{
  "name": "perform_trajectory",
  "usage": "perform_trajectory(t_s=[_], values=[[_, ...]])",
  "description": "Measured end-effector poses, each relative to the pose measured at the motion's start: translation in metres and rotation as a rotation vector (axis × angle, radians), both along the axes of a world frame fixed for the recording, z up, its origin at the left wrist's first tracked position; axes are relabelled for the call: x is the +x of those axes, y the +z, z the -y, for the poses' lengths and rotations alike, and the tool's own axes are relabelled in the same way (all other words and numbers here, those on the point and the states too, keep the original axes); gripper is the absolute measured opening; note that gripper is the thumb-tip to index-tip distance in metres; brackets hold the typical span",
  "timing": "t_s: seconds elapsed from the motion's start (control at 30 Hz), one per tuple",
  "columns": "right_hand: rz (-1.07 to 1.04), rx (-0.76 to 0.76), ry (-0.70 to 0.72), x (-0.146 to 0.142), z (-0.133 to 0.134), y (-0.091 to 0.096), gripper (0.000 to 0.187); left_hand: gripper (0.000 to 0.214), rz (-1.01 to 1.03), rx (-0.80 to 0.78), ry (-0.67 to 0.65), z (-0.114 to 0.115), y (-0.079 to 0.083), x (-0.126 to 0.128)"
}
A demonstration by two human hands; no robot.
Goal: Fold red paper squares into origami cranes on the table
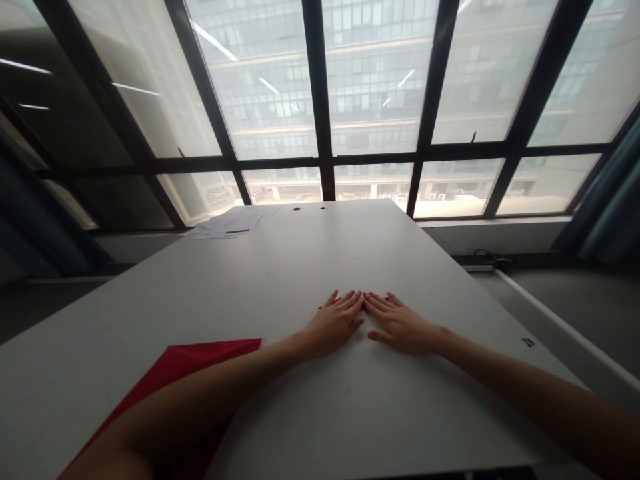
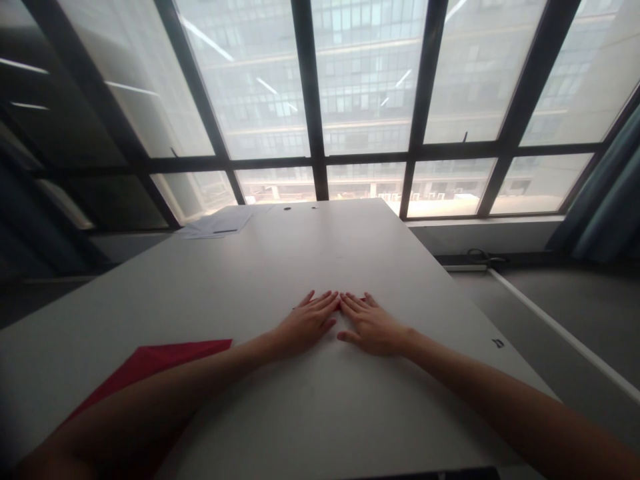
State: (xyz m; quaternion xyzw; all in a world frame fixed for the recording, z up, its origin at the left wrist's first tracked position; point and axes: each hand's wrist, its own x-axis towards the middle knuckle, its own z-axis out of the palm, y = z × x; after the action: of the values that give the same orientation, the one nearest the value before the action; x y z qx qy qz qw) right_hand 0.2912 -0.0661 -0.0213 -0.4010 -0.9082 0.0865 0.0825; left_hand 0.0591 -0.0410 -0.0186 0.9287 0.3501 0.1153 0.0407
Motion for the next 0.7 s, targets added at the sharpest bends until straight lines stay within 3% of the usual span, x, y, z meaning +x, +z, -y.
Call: perform_trajectory(t_s=[0.17,0.37,0.5,0.6,0.7], values=[[0.027,0.025,-0.072,0.001,0.003,-0.001,0.081,0.072,-0.127,-0.08,-0.05,0.004,0.003,-0.009],[0.078,0.063,-0.345,0.017,0.0,-0.006,0.087,0.074,-0.139,-0.09,-0.053,0.003,0.007,-0.007],[-0.009,0.109,-0.48,0.016,-0.006,-0.003,0.082,0.073,-0.114,-0.086,-0.061,0.004,0.008,-0.005],[-0.092,0.153,-0.349,0.009,-0.006,-0.003,0.072,0.072,-0.086,-0.069,-0.077,0.003,0.008,-0.005],[-0.085,0.058,-0.129,0.002,-0.005,-0.004,0.066,0.068,-0.068,-0.057,-0.09,0.002,0.005,-0.006]])
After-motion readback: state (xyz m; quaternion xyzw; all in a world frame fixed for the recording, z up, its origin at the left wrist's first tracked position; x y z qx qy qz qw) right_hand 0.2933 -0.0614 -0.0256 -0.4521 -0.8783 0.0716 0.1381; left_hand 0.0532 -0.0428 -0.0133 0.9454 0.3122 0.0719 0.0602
